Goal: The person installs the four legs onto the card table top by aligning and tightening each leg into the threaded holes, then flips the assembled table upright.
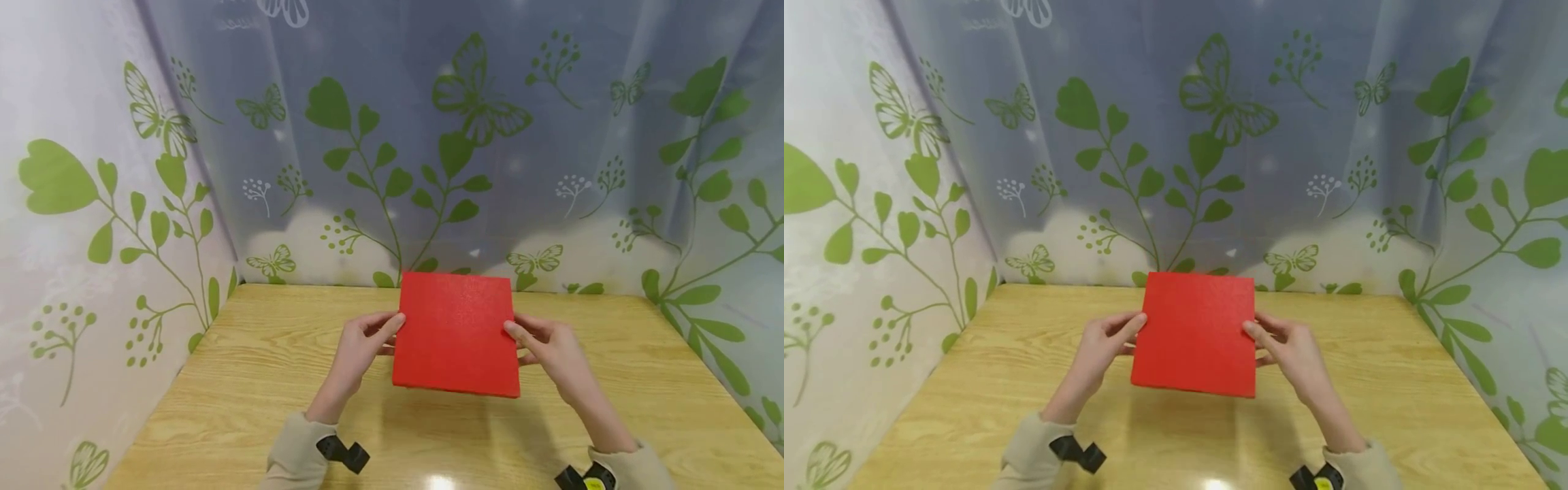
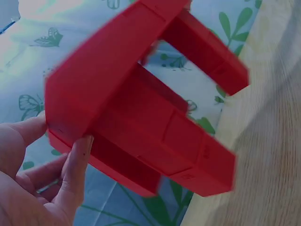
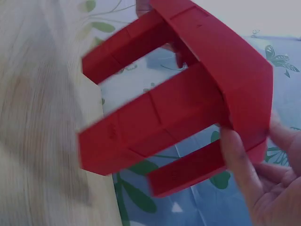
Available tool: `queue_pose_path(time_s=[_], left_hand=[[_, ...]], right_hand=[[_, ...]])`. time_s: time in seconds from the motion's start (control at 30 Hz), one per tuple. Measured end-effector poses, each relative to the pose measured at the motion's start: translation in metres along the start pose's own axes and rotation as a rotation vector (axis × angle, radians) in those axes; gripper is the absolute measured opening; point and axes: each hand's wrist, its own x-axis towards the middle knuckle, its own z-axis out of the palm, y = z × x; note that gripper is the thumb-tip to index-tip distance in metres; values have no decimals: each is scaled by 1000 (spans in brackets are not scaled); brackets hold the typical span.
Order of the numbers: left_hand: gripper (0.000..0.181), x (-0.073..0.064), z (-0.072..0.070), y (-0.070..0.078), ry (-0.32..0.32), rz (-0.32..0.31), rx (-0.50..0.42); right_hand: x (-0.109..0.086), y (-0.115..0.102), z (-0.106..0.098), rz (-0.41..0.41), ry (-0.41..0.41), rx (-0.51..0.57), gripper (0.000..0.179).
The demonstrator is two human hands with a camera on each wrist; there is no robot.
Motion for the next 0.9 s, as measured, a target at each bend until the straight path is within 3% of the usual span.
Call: queue_pose_path(time_s=[0.23,0.5,0.9], left_hand=[[43,3,1,-7,-8,-97,32],[46,8,0,-20,10,-162,46],[47,10,-2,-30,9,-186,77]], right_hand=[[8,10,2,132,-143,4,66],[14,21,7,161,-168,28,67],[18,32,12,185,-192,10,71]])
